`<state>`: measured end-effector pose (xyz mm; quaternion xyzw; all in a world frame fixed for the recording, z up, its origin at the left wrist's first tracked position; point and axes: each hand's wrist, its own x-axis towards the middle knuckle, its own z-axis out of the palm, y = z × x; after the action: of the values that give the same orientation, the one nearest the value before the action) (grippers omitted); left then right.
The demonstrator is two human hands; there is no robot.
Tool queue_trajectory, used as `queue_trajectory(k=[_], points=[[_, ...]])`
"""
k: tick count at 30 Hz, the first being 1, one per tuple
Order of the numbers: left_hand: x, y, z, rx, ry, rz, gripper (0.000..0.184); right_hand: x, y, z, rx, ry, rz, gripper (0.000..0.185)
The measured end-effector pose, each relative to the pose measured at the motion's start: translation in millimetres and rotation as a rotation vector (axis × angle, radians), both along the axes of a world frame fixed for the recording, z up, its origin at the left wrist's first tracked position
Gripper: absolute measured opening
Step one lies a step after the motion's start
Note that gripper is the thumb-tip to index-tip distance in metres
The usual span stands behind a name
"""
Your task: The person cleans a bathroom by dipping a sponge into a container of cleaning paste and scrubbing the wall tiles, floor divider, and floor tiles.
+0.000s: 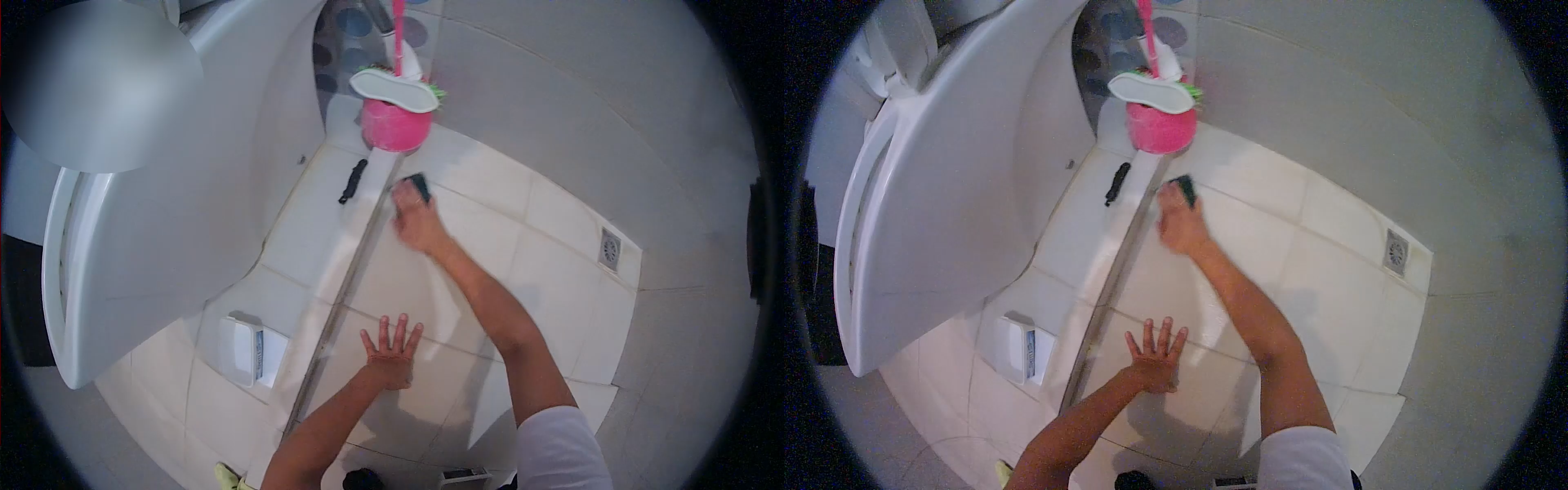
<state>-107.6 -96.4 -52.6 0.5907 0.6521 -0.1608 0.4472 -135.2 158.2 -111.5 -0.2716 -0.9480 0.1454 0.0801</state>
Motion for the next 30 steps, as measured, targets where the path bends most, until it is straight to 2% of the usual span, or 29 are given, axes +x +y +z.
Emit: queue_trajectory(k=[2, 4, 5, 7, 11, 13, 14, 17, 19, 20, 21, 22, 23, 24, 26, 29, 30], points=[[-1, 0, 7, -0.015, -0.001, -0.012, 0.128, 13, -16, 16, -0.004, -0.018, 0.025, 0.061], [1, 2, 6, -0.016, 0.029, -0.013, 0.131, 29, -3, 24, -0.069, -0.062, 0.208, 0.066], [-1, 3, 2, -0.006, 0.032, -0.042, 0.131, 39, 15, 26, -0.060, -0.059, 0.179, 0.066], [2, 3, 5, -0.029, 0.044, -0.013, 0.135, 73, 58, 11, -0.006, -0.104, -0.205, 0.064], [5, 3, 5, -0.038, 0.074, -0.021, 0.136, 248, 116, -21, 0.159, -0.132, -0.712, 0.063], [3, 1, 4, -0.029, 0.070, -0.021, 0.137, 320, 123, -3, 0.004, -0.170, -0.983, 0.063], [2, 2, 2, -0.026, 0.068, -0.020, 0.137, 339, 127, 5, -0.044, -0.256, -1.090, 0.065], [5, 1, 4, -0.030, 0.065, -0.015, 0.135, 321, 171, -10, -0.175, -0.278, -1.164, 0.068], [1, 3, 5, -0.024, 0.083, -0.009, 0.133, 263, 197, -49, -0.005, -0.279, -0.948, 0.067], [2, 3, 5, -0.039, 0.096, 0.001, 0.134, 218, 197, -80, 0.178, -0.197, -0.760, 0.063], [5, 5, 5, -0.050, 0.101, 0.004, 0.135, 162, 171, -50, 0.197, -0.251, -0.574, 0.057], [7, 4, 5, -0.045, 0.086, -0.009, 0.135, 122, 151, -62, 0.202, 0.074, -0.479, 0.057], [5, 1, 4, -0.038, 0.098, -0.002, 0.135, 92, 113, -36, 0.252, -0.082, -0.339, 0.059], [5, 3, 3, -0.026, 0.111, 0.008, 0.136, 77, 84, -21, 0.106, 0.043, -0.269, 0.063], [5, 6, 5, -0.019, 0.103, 0.000, 0.137, 88, 28, 24, -0.016, 0.045, -0.082, 0.070], [4, -1, -1, -0.032, 0.101, 0.000, 0.139, 180, 20, 25, -0.045, 0.135, -0.019, 0.072], [4, 3, 3, -0.041, 0.104, -0.006, 0.139, 222, 24, 15, -0.022, 0.163, -0.131, 0.073]])
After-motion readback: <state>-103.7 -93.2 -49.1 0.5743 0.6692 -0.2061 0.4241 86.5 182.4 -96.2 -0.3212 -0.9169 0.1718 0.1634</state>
